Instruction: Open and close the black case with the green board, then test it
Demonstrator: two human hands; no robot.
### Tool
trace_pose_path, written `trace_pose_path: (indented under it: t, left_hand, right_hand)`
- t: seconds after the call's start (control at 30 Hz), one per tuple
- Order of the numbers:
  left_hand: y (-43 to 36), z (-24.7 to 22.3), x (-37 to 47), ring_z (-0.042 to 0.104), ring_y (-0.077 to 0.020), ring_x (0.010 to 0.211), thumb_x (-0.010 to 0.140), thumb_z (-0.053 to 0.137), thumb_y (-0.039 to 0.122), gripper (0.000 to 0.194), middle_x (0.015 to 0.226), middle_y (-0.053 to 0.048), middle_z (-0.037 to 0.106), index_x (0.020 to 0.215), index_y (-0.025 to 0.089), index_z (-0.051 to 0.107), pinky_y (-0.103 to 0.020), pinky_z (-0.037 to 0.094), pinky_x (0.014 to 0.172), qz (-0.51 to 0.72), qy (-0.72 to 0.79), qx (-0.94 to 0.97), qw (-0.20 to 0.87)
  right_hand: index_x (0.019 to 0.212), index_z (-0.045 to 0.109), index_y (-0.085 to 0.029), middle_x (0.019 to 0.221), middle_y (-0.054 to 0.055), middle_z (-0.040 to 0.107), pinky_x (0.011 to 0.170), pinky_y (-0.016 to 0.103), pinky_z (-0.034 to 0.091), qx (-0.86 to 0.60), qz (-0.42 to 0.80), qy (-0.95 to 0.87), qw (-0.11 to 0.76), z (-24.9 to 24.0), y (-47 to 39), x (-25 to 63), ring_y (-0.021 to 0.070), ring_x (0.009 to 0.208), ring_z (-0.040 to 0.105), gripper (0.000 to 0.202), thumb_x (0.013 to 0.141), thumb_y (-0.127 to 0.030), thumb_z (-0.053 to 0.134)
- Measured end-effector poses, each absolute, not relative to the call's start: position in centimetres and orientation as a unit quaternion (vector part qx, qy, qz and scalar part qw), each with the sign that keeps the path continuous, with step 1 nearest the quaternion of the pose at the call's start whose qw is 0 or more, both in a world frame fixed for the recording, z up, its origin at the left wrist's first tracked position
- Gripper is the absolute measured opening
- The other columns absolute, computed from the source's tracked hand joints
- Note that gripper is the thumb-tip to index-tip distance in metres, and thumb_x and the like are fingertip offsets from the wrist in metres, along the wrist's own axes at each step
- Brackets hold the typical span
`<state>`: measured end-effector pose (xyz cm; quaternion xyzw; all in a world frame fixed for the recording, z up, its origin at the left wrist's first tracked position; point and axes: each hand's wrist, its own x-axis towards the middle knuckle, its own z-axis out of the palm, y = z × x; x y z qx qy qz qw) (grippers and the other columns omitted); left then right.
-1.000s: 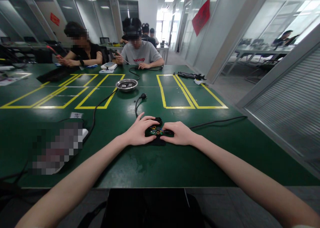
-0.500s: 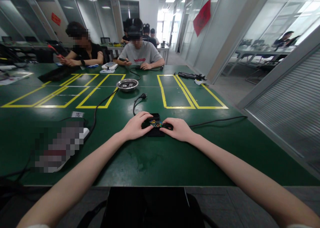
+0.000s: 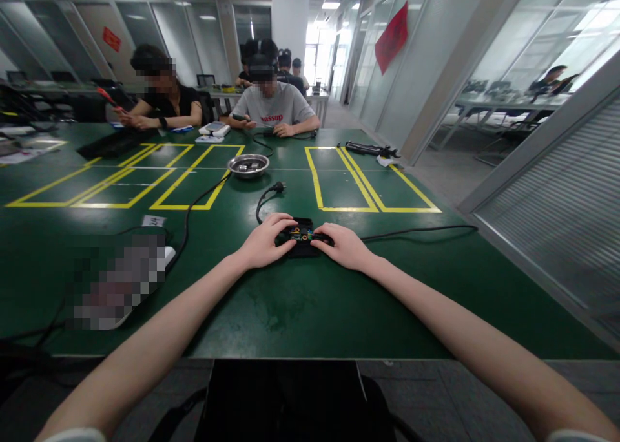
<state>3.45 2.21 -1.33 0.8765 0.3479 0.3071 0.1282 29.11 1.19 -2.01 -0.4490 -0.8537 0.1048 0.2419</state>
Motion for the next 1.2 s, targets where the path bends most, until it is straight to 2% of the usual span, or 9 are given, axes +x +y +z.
trace_pose_path:
  t: [0.23,0.4,0.53,0.7,0.83,0.93,1.03,1.2]
  left_hand:
    - [2.5,-1.2,3.1,0.062,-0.0259,0.114,0.092,0.052,0.020,0.019,0.118,-0.010,0.063,0.108,0.021,0.062,-0.044,0.054,0.101,0.298,0.399,0.860,0.114]
    - [3.1,-1.2,2.5,0.064,-0.0264,0.101,0.090,0.057,0.022,0.009,0.100,-0.007,0.066,0.098,0.021,0.062,-0.044,0.055,0.092,0.267,0.419,0.861,0.105]
    - [3.5,-1.2,2.4,0.063,-0.0274,0.104,0.092,0.057,0.022,0.009,0.099,-0.007,0.070,0.098,0.021,0.064,-0.045,0.053,0.095,0.261,0.414,0.865,0.106]
    - [3.6,-1.2,2.4,0.065,-0.0272,0.102,0.092,0.058,0.020,0.011,0.100,-0.008,0.072,0.100,0.020,0.066,-0.044,0.054,0.093,0.257,0.415,0.864,0.122]
    - [3.4,-1.1,2.2,0.066,-0.0267,0.101,0.094,0.059,0.021,0.011,0.102,-0.008,0.073,0.100,0.020,0.067,-0.043,0.054,0.092,0.263,0.418,0.862,0.115]
    - [3.2,-0.9,2.0,0.067,-0.0255,0.100,0.095,0.059,0.023,0.011,0.103,-0.007,0.073,0.101,0.021,0.068,-0.041,0.054,0.092,0.270,0.420,0.860,0.104]
    - [3.1,-0.6,1.7,0.068,-0.0249,0.099,0.095,0.059,0.025,0.013,0.103,-0.007,0.073,0.102,0.021,0.069,-0.040,0.055,0.090,0.269,0.418,0.862,0.098]
    - [3.1,-0.3,1.4,0.069,-0.0229,0.095,0.096,0.059,0.030,0.015,0.103,-0.006,0.074,0.101,0.021,0.070,-0.036,0.055,0.084,0.282,0.410,0.861,0.105]
  right_hand:
    - [0.115,0.069,-0.019,0.111,0.010,0.074,0.088,0.037,0.055,-0.453,0.095,-0.848,0.259,-2.0,0.8,29.1,0.0243,0.100,0.070,0.024,0.098,-0.035,0.064]
    - [0.119,0.068,-0.020,0.112,0.010,0.074,0.086,0.035,0.055,-0.463,0.077,-0.844,0.259,-2.1,0.6,28.9,0.0234,0.098,0.071,0.027,0.099,-0.038,0.062]
    - [0.119,0.068,-0.021,0.114,0.010,0.074,0.085,0.034,0.054,-0.480,0.072,-0.835,0.258,-2.1,0.7,28.7,0.0233,0.099,0.070,0.028,0.100,-0.039,0.062]
    - [0.118,0.068,-0.020,0.113,0.009,0.074,0.082,0.033,0.054,-0.494,0.085,-0.826,0.257,-2.0,1.0,28.8,0.0212,0.092,0.071,0.028,0.098,-0.040,0.065]
    - [0.117,0.068,-0.021,0.111,0.009,0.074,0.082,0.033,0.054,-0.476,0.089,-0.830,0.276,-2.0,0.9,29.1,0.0215,0.093,0.070,0.027,0.102,-0.041,0.057]
    - [0.111,0.070,-0.021,0.106,0.008,0.075,0.081,0.033,0.053,-0.482,0.082,-0.828,0.273,-1.8,1.0,29.9,0.0222,0.093,0.070,0.026,0.104,-0.038,0.052]
    - [0.096,0.072,-0.021,0.096,0.008,0.073,0.078,0.033,0.050,-0.494,0.073,-0.830,0.247,-1.4,1.3,31.0,0.0228,0.091,0.069,0.026,0.104,-0.034,0.051]
    - [0.084,0.071,-0.021,0.087,0.007,0.070,0.072,0.032,0.047,-0.478,0.060,-0.841,0.245,-0.8,1.6,32.3,0.0220,0.085,0.066,0.033,0.105,-0.037,0.049]
